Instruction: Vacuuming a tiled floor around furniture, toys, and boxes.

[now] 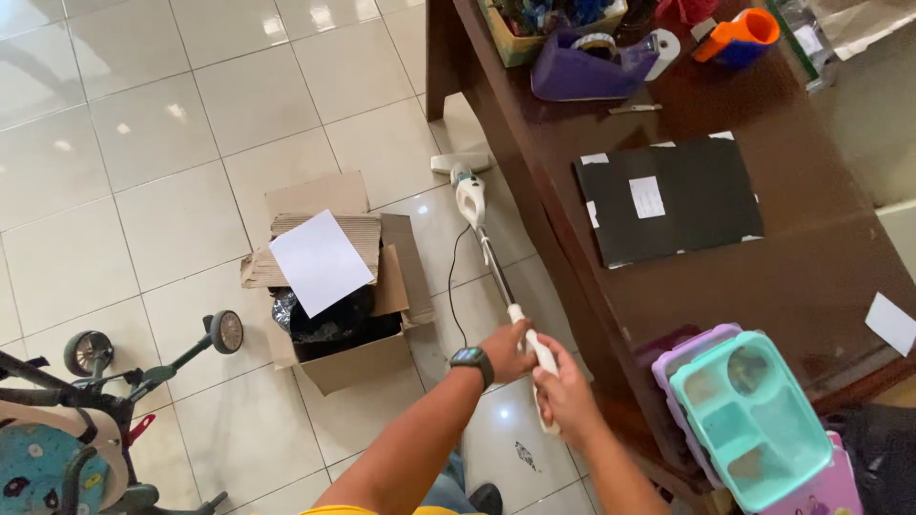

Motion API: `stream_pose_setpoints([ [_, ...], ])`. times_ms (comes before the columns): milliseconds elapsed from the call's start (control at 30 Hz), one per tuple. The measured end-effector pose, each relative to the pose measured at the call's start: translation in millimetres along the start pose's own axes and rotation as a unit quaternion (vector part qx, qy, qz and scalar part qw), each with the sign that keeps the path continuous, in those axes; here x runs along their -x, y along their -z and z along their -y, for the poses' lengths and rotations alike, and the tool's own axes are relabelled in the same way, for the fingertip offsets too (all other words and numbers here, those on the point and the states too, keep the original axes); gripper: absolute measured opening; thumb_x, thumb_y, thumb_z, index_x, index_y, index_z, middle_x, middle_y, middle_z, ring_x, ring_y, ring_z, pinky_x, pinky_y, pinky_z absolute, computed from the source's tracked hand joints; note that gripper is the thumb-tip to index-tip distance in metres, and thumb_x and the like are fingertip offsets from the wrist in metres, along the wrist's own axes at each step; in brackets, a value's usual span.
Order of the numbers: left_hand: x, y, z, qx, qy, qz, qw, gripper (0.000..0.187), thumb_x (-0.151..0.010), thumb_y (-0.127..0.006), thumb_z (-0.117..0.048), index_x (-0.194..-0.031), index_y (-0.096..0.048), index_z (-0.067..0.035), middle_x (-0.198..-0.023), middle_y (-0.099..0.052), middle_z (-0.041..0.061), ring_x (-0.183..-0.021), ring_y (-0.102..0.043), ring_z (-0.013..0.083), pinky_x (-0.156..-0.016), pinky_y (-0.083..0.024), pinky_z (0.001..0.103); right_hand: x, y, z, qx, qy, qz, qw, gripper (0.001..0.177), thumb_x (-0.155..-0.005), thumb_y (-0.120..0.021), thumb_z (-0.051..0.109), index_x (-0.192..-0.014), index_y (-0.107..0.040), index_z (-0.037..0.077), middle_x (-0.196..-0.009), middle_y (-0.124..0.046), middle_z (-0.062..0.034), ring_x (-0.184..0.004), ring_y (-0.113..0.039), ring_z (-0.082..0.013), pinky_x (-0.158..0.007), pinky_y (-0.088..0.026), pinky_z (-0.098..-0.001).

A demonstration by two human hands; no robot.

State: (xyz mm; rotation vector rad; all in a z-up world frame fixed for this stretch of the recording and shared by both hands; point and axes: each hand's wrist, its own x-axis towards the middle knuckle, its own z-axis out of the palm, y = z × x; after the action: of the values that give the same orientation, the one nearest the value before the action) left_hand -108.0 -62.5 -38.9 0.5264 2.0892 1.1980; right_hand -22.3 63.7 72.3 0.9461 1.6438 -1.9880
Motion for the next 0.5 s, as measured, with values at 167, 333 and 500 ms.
stream_pose_setpoints([
  [167, 18, -5, -3, 0.028, 0.03, -0.001, 0.999, 0.069, -0.087, -0.066, -0.033, -0.147, -0.044, -0.009, -0.136, -0.056, 0.028, -0.122, -0.06, 0.0436, -0.104, -0.05, 0.046, 2, -2, -22, -0.061, 0.007, 0.011, 0.998, 0.055, -0.094, -0.053, 0.007, -0.148, -0.044, 0.015, -0.07, -0.053, -0.0007, -0.039, -0.039, -0.0069, -0.036, -0.036, -0.0254],
  [333, -6, -7, 0, 0.045, 0.046, -0.04, 0.997, 0.068, -0.086, -0.069, -0.027, -0.146, -0.043, -0.01, -0.136, -0.051, 0.028, -0.12, -0.06, 0.0447, -0.103, -0.051, 0.046, -17, -1, -10, -0.088, 0.043, 0.049, 0.994, 0.053, -0.096, -0.053, 0.008, -0.148, -0.043, 0.012, -0.074, -0.056, -0.0001, -0.043, -0.041, -0.0063, -0.039, -0.037, -0.0243],
  [500, -46, 0, 18, 0.01, 0.021, -0.061, 0.998, 0.068, -0.083, -0.075, -0.023, -0.143, -0.045, -0.01, -0.133, -0.057, 0.029, -0.123, -0.057, 0.0461, -0.104, -0.05, 0.048, -46, -1, 10, -0.05, 0.048, 0.053, 0.996, 0.055, -0.094, -0.053, 0.007, -0.148, -0.043, 0.013, -0.07, -0.054, -0.0014, -0.041, -0.039, -0.0074, -0.037, -0.035, -0.0251],
])
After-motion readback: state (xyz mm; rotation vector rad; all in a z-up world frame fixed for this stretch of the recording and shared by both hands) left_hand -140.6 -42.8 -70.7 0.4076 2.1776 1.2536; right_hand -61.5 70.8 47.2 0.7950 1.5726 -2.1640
